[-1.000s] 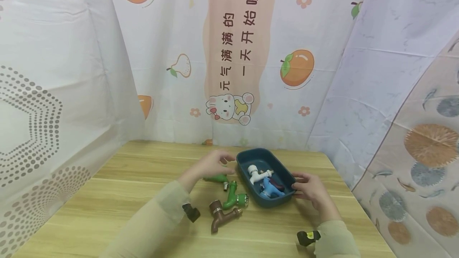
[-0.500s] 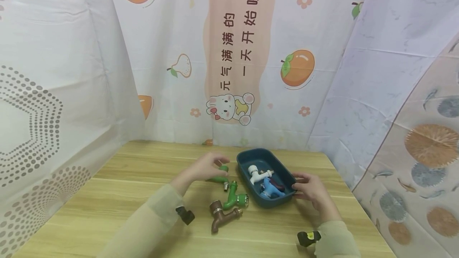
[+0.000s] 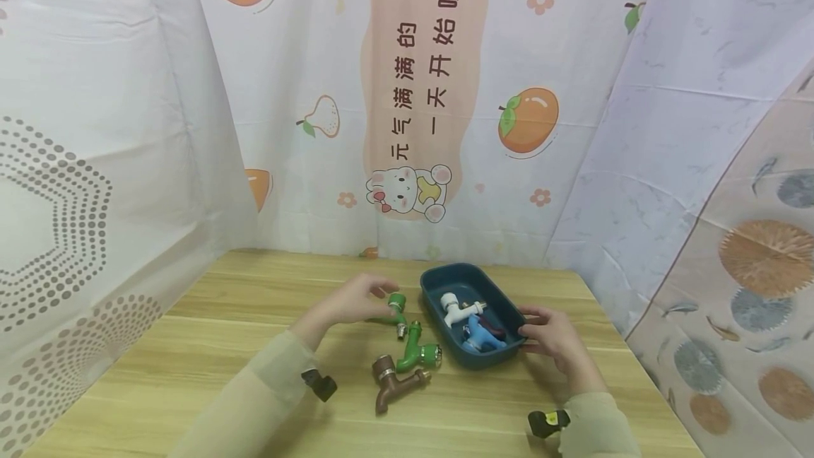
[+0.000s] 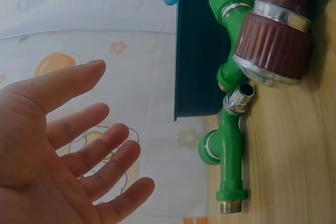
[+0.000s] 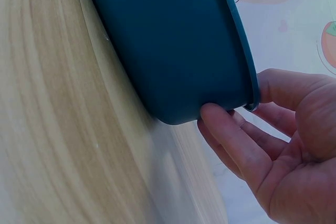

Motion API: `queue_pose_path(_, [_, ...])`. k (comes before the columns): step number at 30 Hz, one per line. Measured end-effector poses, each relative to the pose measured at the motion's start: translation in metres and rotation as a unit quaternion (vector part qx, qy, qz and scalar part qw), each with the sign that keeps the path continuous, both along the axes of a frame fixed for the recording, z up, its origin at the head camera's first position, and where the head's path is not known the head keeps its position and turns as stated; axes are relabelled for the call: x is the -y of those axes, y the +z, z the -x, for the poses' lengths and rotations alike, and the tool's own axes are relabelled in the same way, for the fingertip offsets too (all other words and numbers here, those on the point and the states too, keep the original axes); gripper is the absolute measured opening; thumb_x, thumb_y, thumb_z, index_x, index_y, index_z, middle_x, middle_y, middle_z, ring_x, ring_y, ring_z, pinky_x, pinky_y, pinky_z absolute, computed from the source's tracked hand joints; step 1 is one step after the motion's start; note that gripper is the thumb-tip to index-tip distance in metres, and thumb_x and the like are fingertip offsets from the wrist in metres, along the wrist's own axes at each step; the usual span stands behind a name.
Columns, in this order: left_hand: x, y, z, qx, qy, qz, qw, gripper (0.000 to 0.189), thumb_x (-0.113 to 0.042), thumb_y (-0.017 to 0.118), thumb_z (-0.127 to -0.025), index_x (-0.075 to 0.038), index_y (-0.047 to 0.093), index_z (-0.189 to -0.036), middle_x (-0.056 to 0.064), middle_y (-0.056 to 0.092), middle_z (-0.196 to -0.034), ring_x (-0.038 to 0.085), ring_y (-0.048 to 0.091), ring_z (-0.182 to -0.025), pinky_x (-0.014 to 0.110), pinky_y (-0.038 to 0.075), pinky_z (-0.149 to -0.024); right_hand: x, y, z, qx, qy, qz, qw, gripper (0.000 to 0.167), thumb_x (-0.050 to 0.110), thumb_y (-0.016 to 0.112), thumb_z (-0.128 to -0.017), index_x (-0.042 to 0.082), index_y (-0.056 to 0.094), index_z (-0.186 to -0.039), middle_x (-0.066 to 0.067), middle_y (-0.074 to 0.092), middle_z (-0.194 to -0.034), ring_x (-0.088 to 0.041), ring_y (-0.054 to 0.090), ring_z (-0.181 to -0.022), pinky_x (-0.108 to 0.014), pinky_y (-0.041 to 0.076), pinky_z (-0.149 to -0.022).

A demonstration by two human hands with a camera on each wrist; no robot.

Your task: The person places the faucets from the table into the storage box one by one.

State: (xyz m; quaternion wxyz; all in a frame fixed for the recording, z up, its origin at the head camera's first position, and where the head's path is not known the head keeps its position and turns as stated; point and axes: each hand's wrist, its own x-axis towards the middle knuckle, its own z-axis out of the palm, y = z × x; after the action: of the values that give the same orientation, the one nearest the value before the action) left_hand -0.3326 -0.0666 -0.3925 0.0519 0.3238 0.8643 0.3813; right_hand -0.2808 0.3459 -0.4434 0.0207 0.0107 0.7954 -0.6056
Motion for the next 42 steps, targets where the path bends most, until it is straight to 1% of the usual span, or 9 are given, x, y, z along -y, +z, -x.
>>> queue_pose_path(4, [0.006,-0.002,0.0,0.004,-0.002,-0.001,1.0,0.047,-0.023,0.081,-0.087,-0.012,0.068,-0.131,0.012,0.065,-0.133,0.036,0.06,-0.12,0.045,0.051,-0.096,0.0,0.001,-0.001,-0.002,0.004,-0.003,1.0,0.055,-0.007,0.064,-0.092,-0.017,0.043,-0.142,-0.038,0.055,-0.127,-0.031,0.069,-0.096,-0.048,0.059,-0.079])
queue_pose_path(11, [0.014,-0.003,-0.002,0.006,-0.003,0.008,0.9999,0.046,-0.026,0.082,-0.086,-0.015,0.069,-0.128,0.011,0.066,-0.132,0.029,0.06,-0.116,0.044,0.051,-0.094,0.0,0.002,-0.001,-0.005,0.009,0.001,0.9999,0.056,-0.007,0.064,-0.092,-0.018,0.042,-0.142,-0.037,0.057,-0.127,-0.032,0.069,-0.097,-0.049,0.059,-0.079])
queue_pose_path(18, [0.019,-0.005,-0.005,0.017,-0.006,0.027,0.9995,0.054,-0.023,0.082,-0.087,-0.009,0.064,-0.136,0.013,0.062,-0.137,0.036,0.059,-0.12,0.046,0.051,-0.096,-0.001,0.001,0.0,-0.005,0.011,-0.001,0.9999,0.056,-0.007,0.063,-0.093,-0.018,0.042,-0.143,-0.037,0.057,-0.125,-0.031,0.068,-0.096,-0.047,0.06,-0.077])
queue_pose_path(22, [0.021,-0.007,-0.006,0.021,-0.007,0.037,0.9991,0.058,-0.023,0.082,-0.086,-0.008,0.063,-0.138,0.012,0.062,-0.138,0.037,0.059,-0.121,0.046,0.051,-0.096,-0.001,0.0,0.001,-0.003,0.011,0.0,0.9999,0.056,-0.007,0.063,-0.093,-0.018,0.042,-0.143,-0.037,0.056,-0.125,-0.031,0.068,-0.096,-0.047,0.06,-0.077])
queue_pose_path(26, [0.02,-0.01,-0.008,0.019,-0.008,0.038,0.9991,0.054,-0.022,0.083,-0.085,-0.009,0.065,-0.135,0.012,0.063,-0.136,0.035,0.06,-0.119,0.045,0.051,-0.094,-0.001,0.0,0.001,0.0,0.009,-0.001,1.0,0.056,-0.007,0.063,-0.093,-0.017,0.042,-0.143,-0.038,0.055,-0.126,-0.031,0.068,-0.097,-0.047,0.06,-0.078])
queue_pose_path(31, [0.019,-0.013,-0.011,0.026,-0.019,0.031,0.999,0.055,-0.022,0.083,-0.085,-0.005,0.064,-0.134,0.014,0.063,-0.135,0.037,0.06,-0.118,0.046,0.052,-0.094,-0.002,-0.001,0.001,0.001,0.01,-0.001,0.9999,0.056,-0.007,0.063,-0.093,-0.017,0.041,-0.144,-0.039,0.054,-0.128,-0.032,0.068,-0.098,-0.047,0.059,-0.078])
queue_pose_path(35, [0.019,-0.017,-0.013,0.041,-0.024,0.035,0.9983,0.059,-0.024,0.083,-0.085,-0.004,0.062,-0.136,0.011,0.063,-0.135,0.034,0.06,-0.119,0.044,0.052,-0.092,-0.002,0.0,0.001,0.001,0.009,-0.002,1.0,0.056,-0.008,0.063,-0.093,-0.017,0.041,-0.144,-0.039,0.054,-0.128,-0.032,0.068,-0.098,-0.048,0.059,-0.078])
queue_pose_path(42, [0.018,-0.023,-0.017,0.056,-0.023,0.054,0.9967,0.059,-0.027,0.081,-0.083,-0.008,0.063,-0.136,0.005,0.063,-0.135,0.03,0.059,-0.12,0.042,0.053,-0.092,-0.001,0.001,0.0,0.0,0.008,-0.001,1.0,0.056,-0.008,0.063,-0.093,-0.017,0.042,-0.143,-0.039,0.054,-0.127,-0.032,0.068,-0.097,-0.048,0.059,-0.078])
